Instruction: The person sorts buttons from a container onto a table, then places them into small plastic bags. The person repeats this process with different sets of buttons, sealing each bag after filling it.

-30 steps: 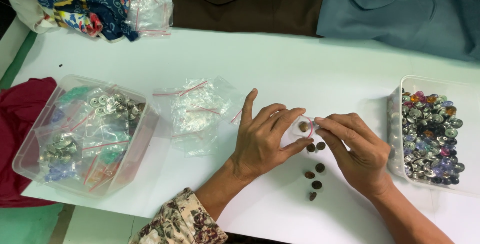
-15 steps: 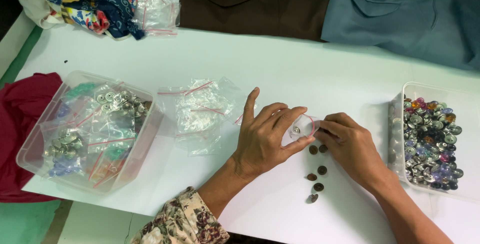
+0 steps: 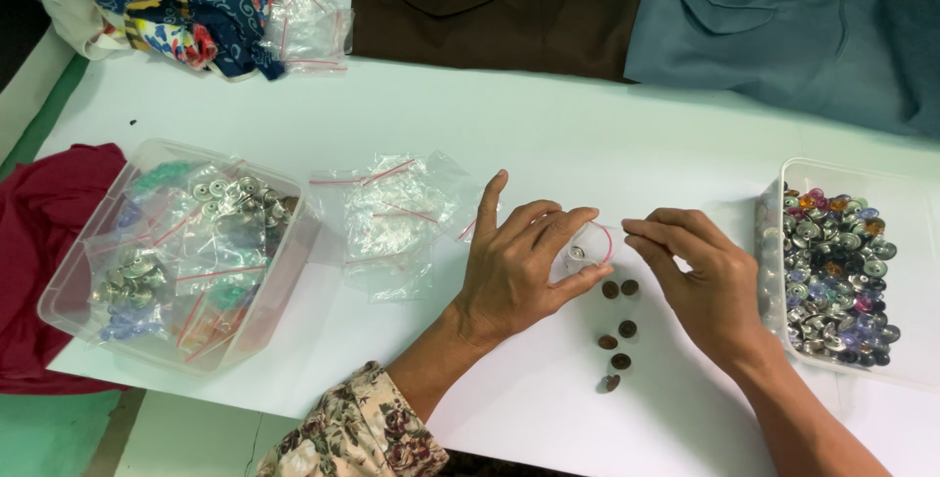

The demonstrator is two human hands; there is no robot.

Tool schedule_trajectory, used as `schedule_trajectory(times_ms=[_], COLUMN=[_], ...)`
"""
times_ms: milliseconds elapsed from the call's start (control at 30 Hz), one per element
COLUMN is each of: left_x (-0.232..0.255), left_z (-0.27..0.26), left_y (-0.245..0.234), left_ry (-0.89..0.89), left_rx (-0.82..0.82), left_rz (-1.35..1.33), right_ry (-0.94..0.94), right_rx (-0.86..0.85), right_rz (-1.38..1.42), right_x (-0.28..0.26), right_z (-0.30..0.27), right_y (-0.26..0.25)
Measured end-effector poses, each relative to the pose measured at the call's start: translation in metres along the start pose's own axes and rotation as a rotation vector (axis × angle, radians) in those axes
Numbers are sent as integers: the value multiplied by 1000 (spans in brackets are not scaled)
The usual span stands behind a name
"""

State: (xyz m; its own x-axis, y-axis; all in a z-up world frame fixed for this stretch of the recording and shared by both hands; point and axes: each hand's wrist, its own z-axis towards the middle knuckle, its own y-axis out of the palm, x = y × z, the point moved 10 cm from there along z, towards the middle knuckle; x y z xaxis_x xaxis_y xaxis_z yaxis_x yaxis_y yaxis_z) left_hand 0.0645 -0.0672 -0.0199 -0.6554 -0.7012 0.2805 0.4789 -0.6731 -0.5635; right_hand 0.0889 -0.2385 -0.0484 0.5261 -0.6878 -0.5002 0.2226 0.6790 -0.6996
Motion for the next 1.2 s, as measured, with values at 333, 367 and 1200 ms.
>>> schedule_trajectory(times_ms=[333, 367, 1200], left_x=[6, 6, -2], left_z=[-1, -1, -1], left_y=[5, 5, 5], left_ry=[23, 22, 9], left_rx=[-20, -16, -34], left_rz=[-23, -21, 16], right_ry=[-258, -260, 537], right_rx=[49, 34, -790], right_rz=[149, 155, -49], right_x=[-54, -54, 24], right_z=[3, 2, -33], right_y=[-19, -17, 36])
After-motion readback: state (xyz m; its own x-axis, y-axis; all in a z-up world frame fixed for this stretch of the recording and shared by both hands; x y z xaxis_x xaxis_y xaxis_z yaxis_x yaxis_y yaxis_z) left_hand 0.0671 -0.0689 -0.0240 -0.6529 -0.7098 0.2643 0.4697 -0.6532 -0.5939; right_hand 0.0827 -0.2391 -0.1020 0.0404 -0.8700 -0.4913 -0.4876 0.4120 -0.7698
